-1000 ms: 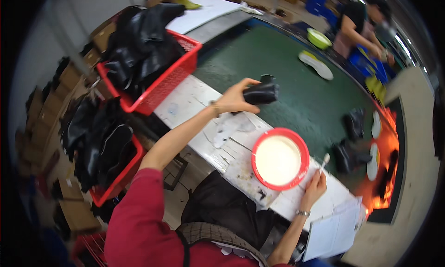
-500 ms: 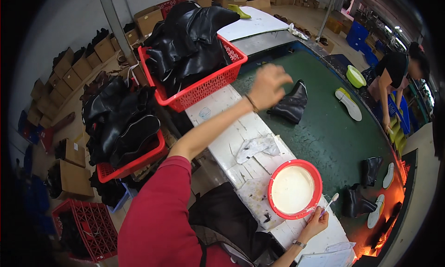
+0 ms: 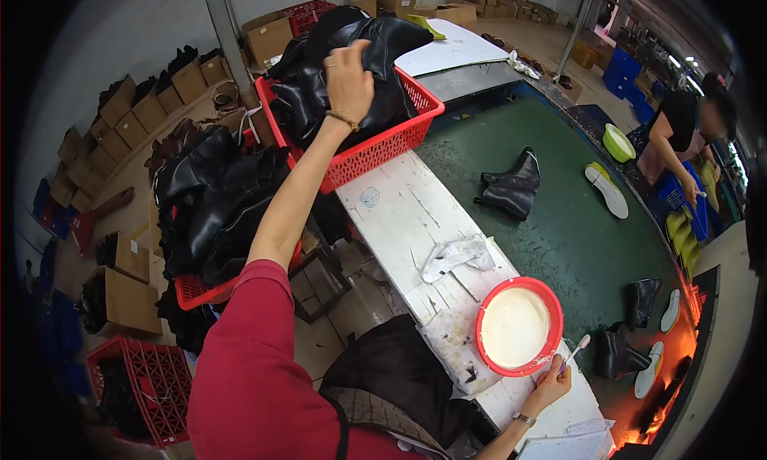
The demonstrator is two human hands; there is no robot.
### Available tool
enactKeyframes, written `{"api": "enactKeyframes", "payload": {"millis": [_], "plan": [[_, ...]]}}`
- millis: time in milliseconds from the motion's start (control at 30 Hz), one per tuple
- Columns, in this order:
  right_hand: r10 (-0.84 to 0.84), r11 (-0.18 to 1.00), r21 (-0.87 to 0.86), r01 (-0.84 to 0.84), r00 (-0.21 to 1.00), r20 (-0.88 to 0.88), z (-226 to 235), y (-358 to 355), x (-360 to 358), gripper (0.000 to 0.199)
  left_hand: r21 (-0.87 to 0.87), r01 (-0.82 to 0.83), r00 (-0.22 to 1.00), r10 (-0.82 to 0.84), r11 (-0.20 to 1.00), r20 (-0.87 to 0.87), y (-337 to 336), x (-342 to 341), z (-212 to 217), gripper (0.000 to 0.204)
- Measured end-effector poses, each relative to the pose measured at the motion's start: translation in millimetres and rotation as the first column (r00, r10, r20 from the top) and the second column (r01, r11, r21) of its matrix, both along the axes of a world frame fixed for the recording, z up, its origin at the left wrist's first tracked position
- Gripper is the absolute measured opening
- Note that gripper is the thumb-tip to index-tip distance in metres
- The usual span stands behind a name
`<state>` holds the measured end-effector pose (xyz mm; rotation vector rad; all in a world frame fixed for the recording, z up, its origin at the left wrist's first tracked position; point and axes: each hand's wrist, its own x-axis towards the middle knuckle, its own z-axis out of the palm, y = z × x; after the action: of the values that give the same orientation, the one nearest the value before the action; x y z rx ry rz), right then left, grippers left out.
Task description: The person applies a white adhesive to the edges of black boot uppers using a small brush. They repeatedly dip the brush into a red bowl of glue and coat the seams of multiple boot pieces, placing each treated piece onto a green work surface.
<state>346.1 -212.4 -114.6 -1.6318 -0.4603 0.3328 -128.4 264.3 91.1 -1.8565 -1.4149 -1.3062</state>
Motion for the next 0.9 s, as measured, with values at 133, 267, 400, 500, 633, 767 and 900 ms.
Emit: {"api": "enactKeyframes", "payload": {"millis": [133, 267, 400, 500, 633, 767, 900], "plan": [[-0.020, 0.999, 0.032, 0.020, 1.000, -0.001, 3.8, 0.7, -3.8, 0.038, 0.030, -0.130, 0.952, 0.134, 0.991, -0.277, 22.2, 32.8, -10.2, 0.055], [0.010, 1.000, 0.015, -0.010, 1.000, 0.017, -4.6, 4.3, 0.8, 0.040, -0.118, -0.485, 0.801, 0.386, 0.867, -0.457, 85.2, 22.0, -5.6, 0.030], [0.027, 1.000, 0.000, -0.027, 0.996, 0.080, -15.9, 2.7, 7.1, 0.036, -0.039, -0.298, 0.882, 0.260, 0.954, -0.394, 85.2, 19.2, 20.3, 0.020], [0.005, 0.999, -0.040, -0.002, 0.998, 0.070, -12.3, 2.6, 5.1, 0.041, 0.163, -0.125, 0.965, 0.158, 0.979, -0.208, 59.2, 16.5, 55.9, 0.031], [-0.049, 0.999, 0.017, 0.049, 0.998, -0.031, 3.4, 0.4, -4.5, 0.042, 0.408, 0.202, 0.975, -0.221, 0.890, 0.000, -5.0, 36.9, 80.8, 0.042], [-0.025, 0.998, 0.050, 0.028, 0.998, -0.055, 0.5, 4.0, -3.1, 0.041, 0.370, 0.352, 0.908, -0.409, 0.860, 0.087, -44.6, 43.5, 57.8, 0.041], [0.014, 0.996, 0.088, -0.005, 0.995, -0.098, 2.5, 4.7, -1.8, 0.040, 0.135, 0.601, 0.733, -0.611, 0.788, 0.300, -52.2, 51.4, 20.3, 0.036]]}}
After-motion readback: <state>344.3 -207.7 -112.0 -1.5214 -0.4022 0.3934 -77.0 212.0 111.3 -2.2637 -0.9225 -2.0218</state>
